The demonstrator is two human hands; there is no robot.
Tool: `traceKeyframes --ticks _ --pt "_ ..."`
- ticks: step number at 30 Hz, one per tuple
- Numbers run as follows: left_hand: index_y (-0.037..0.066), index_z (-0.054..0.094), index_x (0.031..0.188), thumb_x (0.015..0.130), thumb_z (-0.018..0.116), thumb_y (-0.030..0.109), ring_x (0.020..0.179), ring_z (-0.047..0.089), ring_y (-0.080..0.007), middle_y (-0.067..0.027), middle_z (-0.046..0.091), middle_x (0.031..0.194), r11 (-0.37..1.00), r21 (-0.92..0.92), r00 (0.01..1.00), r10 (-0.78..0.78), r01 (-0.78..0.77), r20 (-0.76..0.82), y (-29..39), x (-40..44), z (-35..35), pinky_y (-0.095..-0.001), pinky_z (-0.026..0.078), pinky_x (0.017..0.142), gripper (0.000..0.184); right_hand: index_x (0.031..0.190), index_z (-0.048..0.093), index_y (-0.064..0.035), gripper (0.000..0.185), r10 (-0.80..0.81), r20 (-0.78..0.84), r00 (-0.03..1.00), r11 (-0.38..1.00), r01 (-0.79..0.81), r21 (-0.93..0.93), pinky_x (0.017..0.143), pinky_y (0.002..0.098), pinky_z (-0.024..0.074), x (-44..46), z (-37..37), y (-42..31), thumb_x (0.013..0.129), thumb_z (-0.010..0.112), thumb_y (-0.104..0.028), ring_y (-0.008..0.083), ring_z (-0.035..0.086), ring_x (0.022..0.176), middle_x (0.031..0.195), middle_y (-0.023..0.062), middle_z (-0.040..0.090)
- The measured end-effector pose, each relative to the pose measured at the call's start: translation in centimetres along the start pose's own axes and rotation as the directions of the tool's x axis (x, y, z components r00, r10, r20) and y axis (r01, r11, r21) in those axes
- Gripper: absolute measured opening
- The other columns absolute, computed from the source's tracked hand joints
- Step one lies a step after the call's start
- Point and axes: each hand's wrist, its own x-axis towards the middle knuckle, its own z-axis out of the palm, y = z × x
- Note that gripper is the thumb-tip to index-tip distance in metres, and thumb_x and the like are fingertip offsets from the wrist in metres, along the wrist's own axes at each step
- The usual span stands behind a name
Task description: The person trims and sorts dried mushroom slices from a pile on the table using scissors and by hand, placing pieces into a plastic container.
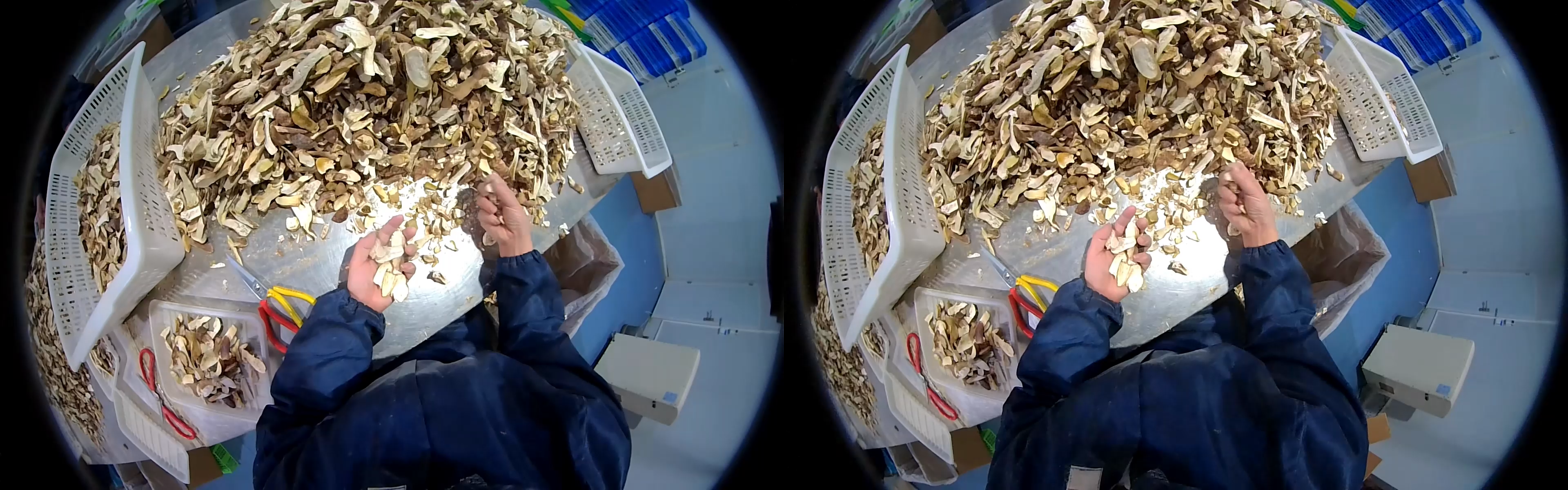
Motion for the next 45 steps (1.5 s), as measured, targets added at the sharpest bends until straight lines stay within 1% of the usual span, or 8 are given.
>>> traceKeyframes --ticks 6,10,15,22,27,34,41,45 --pt "0.011 0.045 0.133 0.098 0.032 0.036 0.11 0.053 -0.0277 -0.0121 0.051 0.129 0.996 0.069 0.981 0.073 -0.061 -0.179 -0.9 0.1 2.9 -0.0432 0.046 0.093 0.045 0.092 0.054 -0.0053 0.012 0.101 0.342 0.934 0.975 -0.024 -0.221 0.04 0.0193 0.0367 -0.2 4.9 1.6 0.094 0.052 -0.016 0.008 0.045 0.053 0.079 0.0028 0.056" --pt "0.01 0.044 0.133 0.1 0.025 0.039 0.119 0.049 -0.0291 -0.0112 0.048 0.132 0.987 0.14 0.993 0.087 -0.076 -0.077 -0.8 0.0 2.2 -0.0476 0.039 0.102 0.048 0.087 0.06 0.0006 0.024 -0.013 0.292 0.956 0.855 0.162 -0.492 0.084 0.0352 0.0468 -2.8 9.6 6.3 0.095 0.051 -0.02 0.0195 0.059 0.093 0.088 0.0106 0.063" --pt "0.01 0.05 0.123 0.101 0.027 0.04 0.117 0.052 -0.0272 -0.0105 0.054 0.126 0.994 0.044 0.99 0.104 -0.1 -0.099 -0.6 -0.1 1.7 -0.0471 0.041 0.1 0.044 0.086 0.061 0.0023 0.023 -0.288 0.242 0.927 0.852 0.363 -0.378 0.08 0.028 0.045 -2.8 8.9 6.0 0.095 0.052 -0.018 0.0151 0.06 0.082 0.087 0.0076 0.065" --pt "0.013 0.053 0.119 0.1 0.035 0.038 0.102 0.057 -0.0265 -0.0105 0.057 0.117 0.99 -0.07 0.986 0.111 -0.12 -0.127 -0.2 -0.2 0.6 -0.0398 0.051 0.083 0.036 0.087 0.06 0.0005 0.014 -0.206 0.182 0.961 0.599 0.271 -0.753 0.068 0.0263 0.0449 -4.7 6.3 5.7 0.093 0.054 -0.011 0.0134 0.058 0.072 0.082 0.0055 0.064" --pt "0.015 0.056 0.106 0.099 0.04 0.035 0.082 0.05 -0.0175 -0.0033 0.055 0.097 0.979 -0.075 0.978 0.18 -0.188 -0.101 -0.1 0.0 1.0 -0.0285 0.045 0.063 0.027 0.092 0.066 -0.0068 0.014 -0.303 0.396 0.867 -0.124 0.377 -0.918 0.061 0.0329 0.0492 -5.2 5.2 6.8 0.079 0.064 -0.01 0.0274 0.062 0.067 0.081 0.0114 0.064" --pt "0.015 0.052 0.09 0.097 0.041 0.033 0.074 0.042 -0.0124 0.0008 0.048 0.086 0.958 -0.118 0.965 0.26 -0.263 -0.043 -0.1 -0.1 1.1 -0.0263 0.039 0.061 0.022 0.091 0.062 -0.0088 0.018 -0.219 0.437 0.872 -0.416 0.321 -0.851 0.057 0.0392 0.0492 -5.9 8.0 9.2 0.079 0.065 -0.022 0.0314 0.061 0.068 0.078 0.0105 0.06" --pt "0.011 0.053 0.09 0.096 0.041 0.039 0.073 0.044 -0.0142 -0.0018 0.049 0.082 0.964 -0.17 0.976 0.189 -0.206 -0.109 0.0 0.3 0.9 -0.0284 0.042 0.06 0.03 0.077 0.057 -0.0058 0.022 -0.178 0.527 0.831 -0.443 0.411 -0.797 0.058 0.0425 0.0474 -3.6 7.5 10.4 0.074 0.068 -0.025 0.0345 0.06 0.068 0.071 0.0137 0.059" --pt "0.008 0.053 0.093 0.096 0.038 0.04 0.076 0.054 -0.021 -0.0097 0.056 0.088 0.982 -0.024 0.969 0.179 -0.185 -0.17 0.8 -0.3 0.0 -0.0326 0.049 0.063 0.035 0.08 0.057 0.0004 0.02 -0.16 0.24 0.957 0.224 0.272 -0.936 0.055 0.0331 0.0443 -2.2 5.9 10.9 0.079 0.068 -0.017 0.0208 0.057 0.059 0.065 0.0115 0.058"
